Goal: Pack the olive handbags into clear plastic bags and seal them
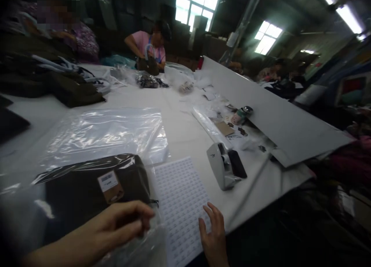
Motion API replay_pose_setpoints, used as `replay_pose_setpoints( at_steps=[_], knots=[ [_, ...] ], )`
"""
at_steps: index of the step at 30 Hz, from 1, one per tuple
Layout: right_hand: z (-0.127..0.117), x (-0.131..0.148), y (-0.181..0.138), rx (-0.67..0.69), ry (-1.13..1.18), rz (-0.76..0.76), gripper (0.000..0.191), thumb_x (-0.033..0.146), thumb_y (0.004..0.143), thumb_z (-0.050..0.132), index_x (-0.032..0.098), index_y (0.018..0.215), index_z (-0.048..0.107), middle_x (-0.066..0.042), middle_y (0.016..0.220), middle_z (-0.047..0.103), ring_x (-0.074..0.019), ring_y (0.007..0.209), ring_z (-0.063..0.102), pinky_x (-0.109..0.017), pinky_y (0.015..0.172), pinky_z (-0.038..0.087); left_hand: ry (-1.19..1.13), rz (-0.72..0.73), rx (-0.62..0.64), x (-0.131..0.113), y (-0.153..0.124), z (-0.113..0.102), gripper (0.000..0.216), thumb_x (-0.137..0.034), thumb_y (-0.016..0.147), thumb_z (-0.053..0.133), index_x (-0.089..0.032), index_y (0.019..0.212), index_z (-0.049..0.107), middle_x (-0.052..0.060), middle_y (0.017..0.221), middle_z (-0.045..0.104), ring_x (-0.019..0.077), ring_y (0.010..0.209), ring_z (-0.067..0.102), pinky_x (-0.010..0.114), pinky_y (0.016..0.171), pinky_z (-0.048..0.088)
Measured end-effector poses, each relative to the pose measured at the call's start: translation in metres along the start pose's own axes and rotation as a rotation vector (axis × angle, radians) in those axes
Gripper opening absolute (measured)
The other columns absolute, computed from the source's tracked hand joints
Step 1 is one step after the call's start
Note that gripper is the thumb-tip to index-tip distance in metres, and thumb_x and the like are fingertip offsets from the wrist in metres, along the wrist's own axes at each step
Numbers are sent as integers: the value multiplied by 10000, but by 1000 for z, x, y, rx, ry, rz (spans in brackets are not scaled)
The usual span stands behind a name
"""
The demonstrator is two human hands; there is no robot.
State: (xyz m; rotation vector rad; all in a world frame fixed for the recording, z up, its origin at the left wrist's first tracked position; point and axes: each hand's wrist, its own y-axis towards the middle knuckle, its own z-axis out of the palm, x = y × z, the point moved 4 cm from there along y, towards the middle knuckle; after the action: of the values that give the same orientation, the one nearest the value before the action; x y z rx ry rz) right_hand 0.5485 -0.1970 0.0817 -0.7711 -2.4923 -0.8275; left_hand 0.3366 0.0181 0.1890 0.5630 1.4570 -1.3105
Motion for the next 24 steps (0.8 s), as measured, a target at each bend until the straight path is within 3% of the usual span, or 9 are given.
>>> replay_pose_setpoints(
  at_steps=[3,6,10,13,16,20,24],
  knots=[
    [-3,-30,-27,8,-103,71,432,368,865,497,203,1258,425,-152,1300,434,-356,1200,408,-604,921,414,-135,-200,-119,9,57,10,511,-437,696,666,-151,1111,580,127,1103,615,228,1004,590,337,891,463],
    [0,-38,-30,25,-127,97,452,371,862,499,200,1271,414,-157,1344,391,-377,1247,342,-630,943,380,90,-121,-210,12,108,-1,507,-393,748,573,-93,1155,541,152,1134,612,229,1044,584,327,899,457],
    [9,-31,12,9,-12,100,370,303,865,483,209,1222,455,-131,1245,485,-319,1182,436,-554,944,427,462,-7,-278,-1,167,-26,523,-416,734,527,-91,1144,544,141,1148,616,251,1059,572,344,919,430],
    [24,-33,58,-33,99,154,404,276,848,500,209,1241,430,-127,1203,516,-297,1118,498,-506,906,471,630,-29,-269,-7,205,-35,445,-488,686,544,-129,930,641,108,954,682,294,937,611,377,835,443],
    [46,-44,90,-57,192,254,469,271,840,505,198,1285,378,-137,1222,510,-292,1086,523,-486,867,496,793,-25,-246,-8,234,-35,437,-556,682,524,-160,809,658,84,811,679,298,822,621,378,744,438],
    [71,-52,105,-10,234,269,474,251,825,505,186,1282,396,-131,1202,529,-287,1099,514,-485,909,468,967,3,-257,-1,254,-27,481,-521,614,627,-142,912,637,124,900,643,308,857,596,376,745,430],
    [76,-50,104,39,216,253,464,217,814,500,182,1269,412,-127,1199,526,-276,1120,489,-485,956,433,1053,51,-232,10,262,-15,453,-400,607,661,-178,999,613,104,982,604,282,960,557,354,828,422]
  ],
)
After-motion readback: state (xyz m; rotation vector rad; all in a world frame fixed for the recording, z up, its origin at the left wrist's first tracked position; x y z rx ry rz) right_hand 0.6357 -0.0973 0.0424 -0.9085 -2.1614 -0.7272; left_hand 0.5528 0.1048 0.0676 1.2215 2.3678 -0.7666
